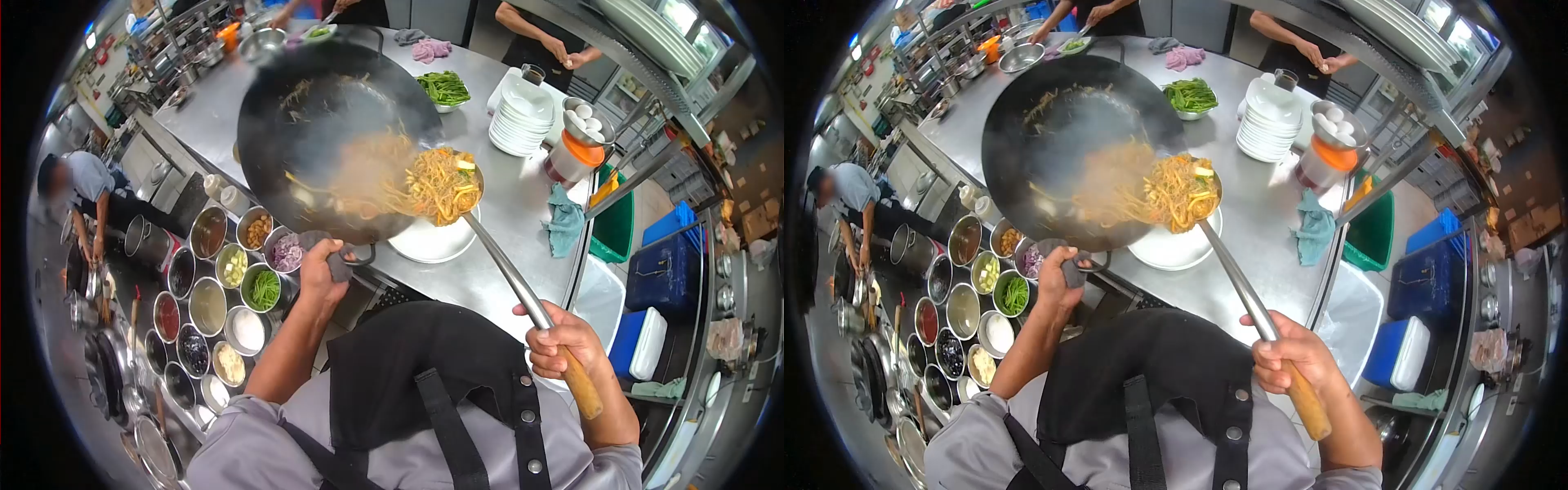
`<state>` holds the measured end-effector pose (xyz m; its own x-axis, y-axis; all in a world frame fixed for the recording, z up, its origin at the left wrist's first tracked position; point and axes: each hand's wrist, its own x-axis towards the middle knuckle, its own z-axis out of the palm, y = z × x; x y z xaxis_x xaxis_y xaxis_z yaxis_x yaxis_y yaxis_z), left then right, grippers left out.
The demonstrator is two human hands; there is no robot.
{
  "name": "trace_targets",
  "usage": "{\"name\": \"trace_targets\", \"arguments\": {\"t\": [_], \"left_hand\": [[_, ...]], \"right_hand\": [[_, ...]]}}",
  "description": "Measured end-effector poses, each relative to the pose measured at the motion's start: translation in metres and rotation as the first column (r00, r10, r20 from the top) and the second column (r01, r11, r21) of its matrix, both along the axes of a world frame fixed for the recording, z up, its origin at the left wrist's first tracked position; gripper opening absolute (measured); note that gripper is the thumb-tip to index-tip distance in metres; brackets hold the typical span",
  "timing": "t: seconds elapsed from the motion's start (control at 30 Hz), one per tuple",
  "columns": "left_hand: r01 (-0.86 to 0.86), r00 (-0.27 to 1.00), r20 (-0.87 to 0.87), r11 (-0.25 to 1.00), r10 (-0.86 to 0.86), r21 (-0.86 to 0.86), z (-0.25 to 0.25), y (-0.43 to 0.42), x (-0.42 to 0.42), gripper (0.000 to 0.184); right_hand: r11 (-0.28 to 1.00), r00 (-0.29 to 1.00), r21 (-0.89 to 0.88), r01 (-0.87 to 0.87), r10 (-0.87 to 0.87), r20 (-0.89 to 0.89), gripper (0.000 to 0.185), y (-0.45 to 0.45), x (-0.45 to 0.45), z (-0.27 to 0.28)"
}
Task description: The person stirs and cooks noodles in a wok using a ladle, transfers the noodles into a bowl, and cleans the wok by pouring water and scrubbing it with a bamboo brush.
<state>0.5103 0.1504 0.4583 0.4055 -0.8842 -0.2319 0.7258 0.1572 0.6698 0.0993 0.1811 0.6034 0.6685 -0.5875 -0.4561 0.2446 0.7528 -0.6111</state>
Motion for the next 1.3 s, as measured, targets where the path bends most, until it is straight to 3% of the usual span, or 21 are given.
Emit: {"name": "trace_targets", "arguments": {"t": [0.27, 0.33, 0.5, 0.6, 0.67, 0.77, 0.83, 0.87, 0.93, 1.1, 1.17, 1.3], "left_hand": [[-0.054, 0.998, 0.023, 0.997, 0.056, -0.059, 0.003, -0.02, 0.034, 0.002], [-0.077, 0.997, 0.008, 0.995, 0.078, -0.066, 0.002, -0.03, 0.043, 0.003], [-0.082, 0.997, 0.0, 0.991, 0.082, -0.101, 0.008, -0.026, 0.036, 0.006], [-0.087, 0.996, 0.002, 0.992, 0.088, -0.087, 0.002, -0.031, 0.043, 0.006], [-0.072, 0.997, 0.001, 0.992, 0.073, -0.103, 0.004, -0.024, 0.035, 0.005], [-0.078, 0.997, -0.011, 0.99, 0.077, -0.121, 0.008, -0.031, 0.039, 0.005], [-0.088, 0.996, -0.014, 0.989, 0.087, -0.121, 0.012, -0.032, 0.041, 0.005], [-0.065, 0.998, 0.008, 0.994, 0.066, -0.091, 0.03, -0.003, 0.006, 0.004], [-0.075, 0.997, 0.027, 0.995, 0.077, -0.07, 0.031, -0.005, 0.008, 0.003], [-0.083, 0.994, 0.056, 0.991, 0.09, -0.104, 0.026, 0.008, 0.0, 0.001], [-0.057, 0.997, 0.042, 0.992, 0.063, -0.117, 0.027, 0.007, 0.004, 0.001], [-0.079, 0.997, 0.016, 0.994, 0.08, -0.081, 0.03, 0.004, 0.002, 0.008]], "right_hand": [[0.997, 0.973, -0.065, 0.048, -0.061, -0.223, 0.046, 0.006, 0.006, -0.004], [0.982, 0.907, -0.187, -0.014, -0.066, -0.417, 0.043, -0.008, 0.016, -0.011], [0.944, 0.818, -0.295, -0.148, -0.051, -0.574, 0.047, -0.012, 0.013, -0.027], [0.86, 0.711, -0.42, -0.29, -0.1, -0.696, 0.055, -0.018, 0.02, -0.028], [0.744, 0.401, -0.443, -0.5, -0.254, -0.88, 0.062, -0.006, 0.012, -0.016], [0.643, 0.309, -0.514, -0.568, -0.411, -0.857, 0.065, -0.009, 0.01, -0.016], [0.625, 0.333, -0.546, -0.558, -0.434, -0.837, 0.065, -0.012, 0.012, -0.017], [0.578, 0.38, -0.625, -0.524, -0.498, -0.779, 0.065, 0.023, -0.023, -0.013], [0.503, 0.437, -0.701, -0.505, -0.552, -0.711, 0.065, 0.008, -0.022, -0.027], [0.165, 0.452, -0.709, -0.686, -0.667, -0.592, 0.067, -0.055, -0.005, -0.024], [-0.017, 0.537, -0.728, -0.685, -0.687, -0.489, 0.066, -0.101, 0.006, -0.021], [-0.002, 0.496, -0.659, -0.752, -0.659, -0.565, 0.062, -0.153, 0.022, 0.016]]}}
